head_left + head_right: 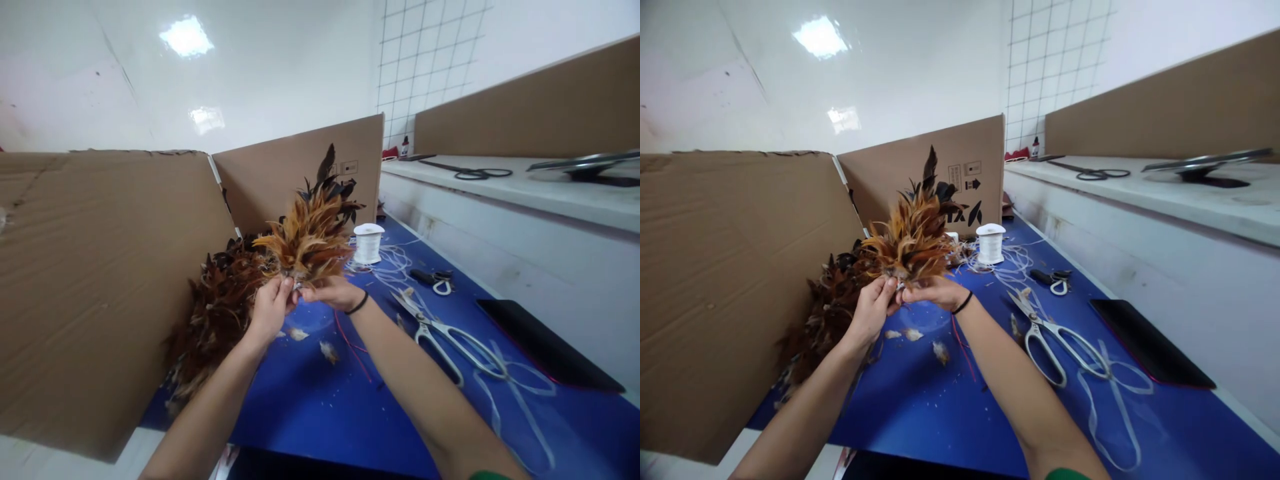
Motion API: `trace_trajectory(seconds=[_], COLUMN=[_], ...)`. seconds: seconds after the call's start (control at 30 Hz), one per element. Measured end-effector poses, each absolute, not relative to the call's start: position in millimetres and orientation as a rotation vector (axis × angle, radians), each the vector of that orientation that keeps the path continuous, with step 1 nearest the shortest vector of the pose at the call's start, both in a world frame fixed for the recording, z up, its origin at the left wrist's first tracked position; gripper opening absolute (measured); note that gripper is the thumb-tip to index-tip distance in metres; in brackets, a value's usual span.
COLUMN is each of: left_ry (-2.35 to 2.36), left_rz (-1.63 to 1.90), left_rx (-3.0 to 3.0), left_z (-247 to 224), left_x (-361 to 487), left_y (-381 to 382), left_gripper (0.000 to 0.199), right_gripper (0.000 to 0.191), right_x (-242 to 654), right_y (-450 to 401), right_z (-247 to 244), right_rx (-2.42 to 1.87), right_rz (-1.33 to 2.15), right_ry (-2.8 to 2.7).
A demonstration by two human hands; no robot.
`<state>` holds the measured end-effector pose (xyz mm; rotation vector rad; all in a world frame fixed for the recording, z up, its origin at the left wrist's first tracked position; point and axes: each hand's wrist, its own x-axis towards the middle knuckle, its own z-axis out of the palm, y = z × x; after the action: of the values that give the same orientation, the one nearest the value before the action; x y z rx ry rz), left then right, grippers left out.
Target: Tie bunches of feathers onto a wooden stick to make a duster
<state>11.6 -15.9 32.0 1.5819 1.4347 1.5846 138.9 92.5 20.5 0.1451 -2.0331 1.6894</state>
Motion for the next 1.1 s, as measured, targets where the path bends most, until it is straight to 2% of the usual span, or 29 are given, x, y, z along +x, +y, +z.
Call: trace_trajectory(seconds=[0.1, 0.2, 0.37, 0.77, 1.03, 1.1], left_ry=[1.347, 1.299, 1.249, 1.218, 1.244, 1.276], left_rz=[1.524, 1.491, 1.477, 1.483, 1.552, 1.579], left_rx=[1.588, 1.572, 1.570, 1.472, 1.291, 1.291], left_z=[31.9, 30.8, 30.8, 34.3, 34.3, 33.5], left_x=[18.8, 24.9, 28.9, 27.1, 28.4, 28.6], left_y=[-21.3, -25.5, -28.4, -31.5, -33.2, -32.1], left_gripper=[0.042, 0.042, 0.042, 0.041, 0.024, 0.024], right_gripper=[0.042, 0.056, 0.070, 0.053, 0.056, 0.051], right_x=[134.6, 134.0, 133.5, 127.7, 121.0, 118.6], right_y=[90.4, 86.2, 80.1, 73.7, 67.8, 66.6], right_z=[13.4, 14.8, 19.4, 20.4, 21.8, 20.5], right_rx=[0.280, 0.367, 0.260, 0.360, 0.227, 0.149], right_rz=[1.840, 1.912, 1.985, 2.024, 2.029, 2.015], right_ry=[-1.870, -1.784, -1.721, -1.696, -1.675, -1.580])
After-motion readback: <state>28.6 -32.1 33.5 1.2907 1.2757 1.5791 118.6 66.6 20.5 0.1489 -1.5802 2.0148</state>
